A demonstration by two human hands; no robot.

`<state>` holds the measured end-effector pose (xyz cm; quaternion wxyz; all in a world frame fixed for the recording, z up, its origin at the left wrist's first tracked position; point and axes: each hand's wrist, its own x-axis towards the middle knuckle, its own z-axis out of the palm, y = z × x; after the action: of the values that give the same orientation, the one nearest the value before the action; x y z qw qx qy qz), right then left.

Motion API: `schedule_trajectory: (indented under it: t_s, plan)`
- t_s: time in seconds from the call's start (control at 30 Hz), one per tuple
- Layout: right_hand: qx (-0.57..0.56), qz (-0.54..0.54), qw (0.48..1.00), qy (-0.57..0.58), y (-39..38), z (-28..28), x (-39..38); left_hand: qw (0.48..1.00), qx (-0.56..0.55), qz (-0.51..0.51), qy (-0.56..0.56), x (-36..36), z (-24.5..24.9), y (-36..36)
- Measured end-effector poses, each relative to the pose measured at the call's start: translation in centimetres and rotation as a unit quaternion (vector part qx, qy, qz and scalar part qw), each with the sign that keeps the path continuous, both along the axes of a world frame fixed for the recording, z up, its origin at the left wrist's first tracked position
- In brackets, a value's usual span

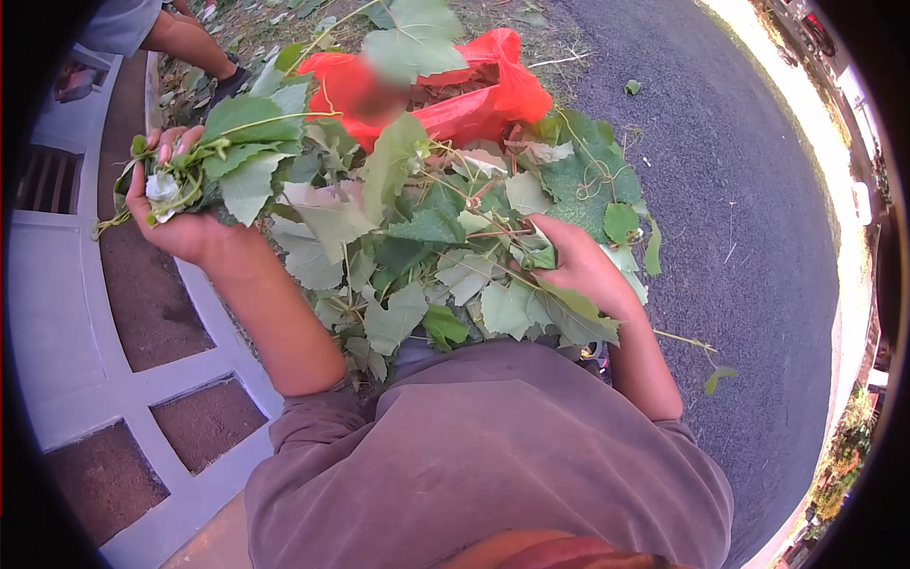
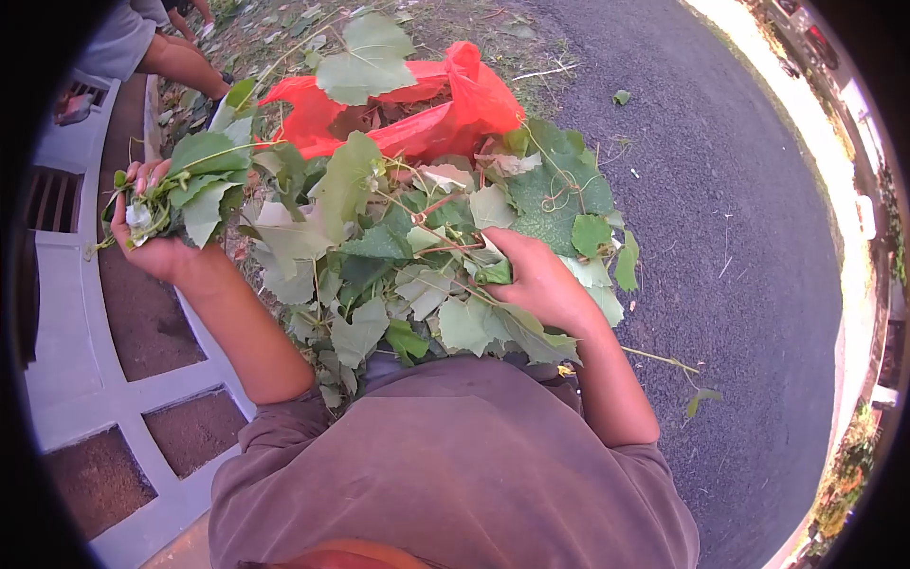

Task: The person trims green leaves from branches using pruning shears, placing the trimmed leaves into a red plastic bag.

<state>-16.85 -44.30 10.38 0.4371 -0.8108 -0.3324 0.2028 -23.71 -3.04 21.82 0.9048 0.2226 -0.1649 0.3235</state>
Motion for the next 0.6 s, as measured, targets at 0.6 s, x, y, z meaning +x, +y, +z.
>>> schedule_trajectory:
  t_s: [0.6]
  plan:
    - [-0.137, 0.139, 0.980, -0.043, -6.0, 11.2, 1.4, 0.998, 0.024, -0.046, -0.026, -7.2, 1.8, 1.5]
